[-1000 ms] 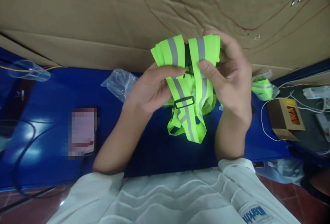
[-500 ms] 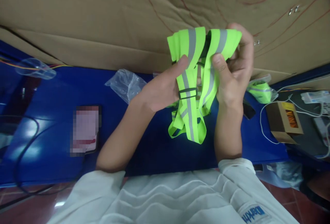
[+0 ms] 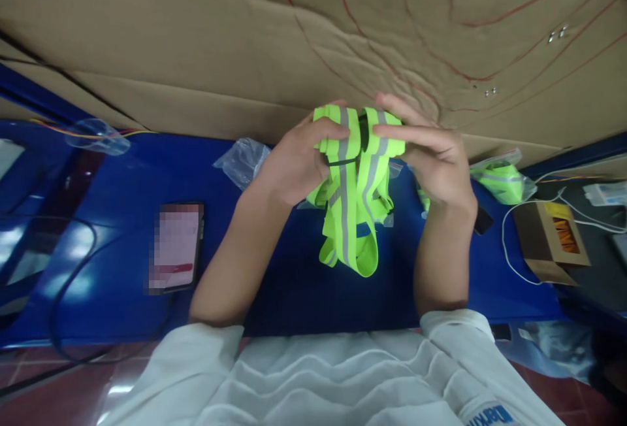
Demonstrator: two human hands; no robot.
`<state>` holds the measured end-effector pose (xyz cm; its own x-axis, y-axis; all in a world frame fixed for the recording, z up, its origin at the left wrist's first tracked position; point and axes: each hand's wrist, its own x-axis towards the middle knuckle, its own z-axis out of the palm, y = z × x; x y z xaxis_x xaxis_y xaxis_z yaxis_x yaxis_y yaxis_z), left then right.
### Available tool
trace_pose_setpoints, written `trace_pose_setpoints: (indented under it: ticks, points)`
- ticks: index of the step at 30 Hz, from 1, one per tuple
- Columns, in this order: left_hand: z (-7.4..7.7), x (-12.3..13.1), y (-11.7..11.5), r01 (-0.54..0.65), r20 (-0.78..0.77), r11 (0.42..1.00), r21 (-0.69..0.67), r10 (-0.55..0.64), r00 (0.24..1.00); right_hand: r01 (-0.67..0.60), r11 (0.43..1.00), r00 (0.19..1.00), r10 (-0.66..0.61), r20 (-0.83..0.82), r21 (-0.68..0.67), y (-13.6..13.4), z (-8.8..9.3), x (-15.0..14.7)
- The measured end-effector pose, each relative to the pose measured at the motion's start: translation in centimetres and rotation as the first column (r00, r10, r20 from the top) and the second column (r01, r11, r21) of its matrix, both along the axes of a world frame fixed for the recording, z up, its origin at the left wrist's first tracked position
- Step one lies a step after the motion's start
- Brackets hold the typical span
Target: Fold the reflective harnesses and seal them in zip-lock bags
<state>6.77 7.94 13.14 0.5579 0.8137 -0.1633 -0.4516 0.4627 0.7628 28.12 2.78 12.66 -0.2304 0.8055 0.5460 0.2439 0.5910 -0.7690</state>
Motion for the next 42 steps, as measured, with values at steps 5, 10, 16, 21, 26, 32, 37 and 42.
trace_pose_setpoints:
  ticks: [5,10,16,21,26,32,37,42]
  points:
    - [-0.4,-0.7,0.0,-0.016,0.022,0.988,0.154,0.013,1.0,0.036,0.992,0.995,-0.046,-0.085,-0.122,-0.2,-0.2,-0.3]
    - [-0.6,-0.3,-0.3,-0.083,0.072,0.971,0.223,0.069,0.995,0.24,0.962,0.955,-0.257,-0.146,-0.13,0.2,-0.8,-1.9]
    - [-1.4,0.8,0.0,0.157,0.047,0.965,0.212,-0.171,0.984,0.307,0.948,0.933,-0.317,-0.169,-0.085,0.8,-1.8,-2.7]
    - [-2.7,0.5,0.1,0.216,-0.07,0.918,0.334,-0.205,0.976,0.392,0.92,0.913,-0.389,-0.123,-0.004,1.2,-2.6,-3.2]
    - [-1.7,-0.4,0.4,0.198,-0.065,0.934,0.298,-0.187,0.98,0.397,0.917,0.908,-0.387,-0.159,0.036,0.7,-1.6,-3.4]
    - [0.7,-2.0,0.0,0.075,0.076,0.99,0.121,-0.084,0.994,0.24,0.964,0.971,-0.238,-0.03,0.112,-0.6,0.3,-2.3]
    - [-0.2,-2.4,0.4,-0.006,-0.028,0.97,0.245,0.013,1.0,-0.052,0.998,0.991,0.048,-0.128,-0.03,-1.0,0.7,-1.0]
    - [-0.1,-2.3,-0.4,-0.002,-0.075,0.89,0.456,0.04,0.996,0.066,0.986,0.988,-0.087,-0.129,-0.155,-1.0,0.5,-1.6]
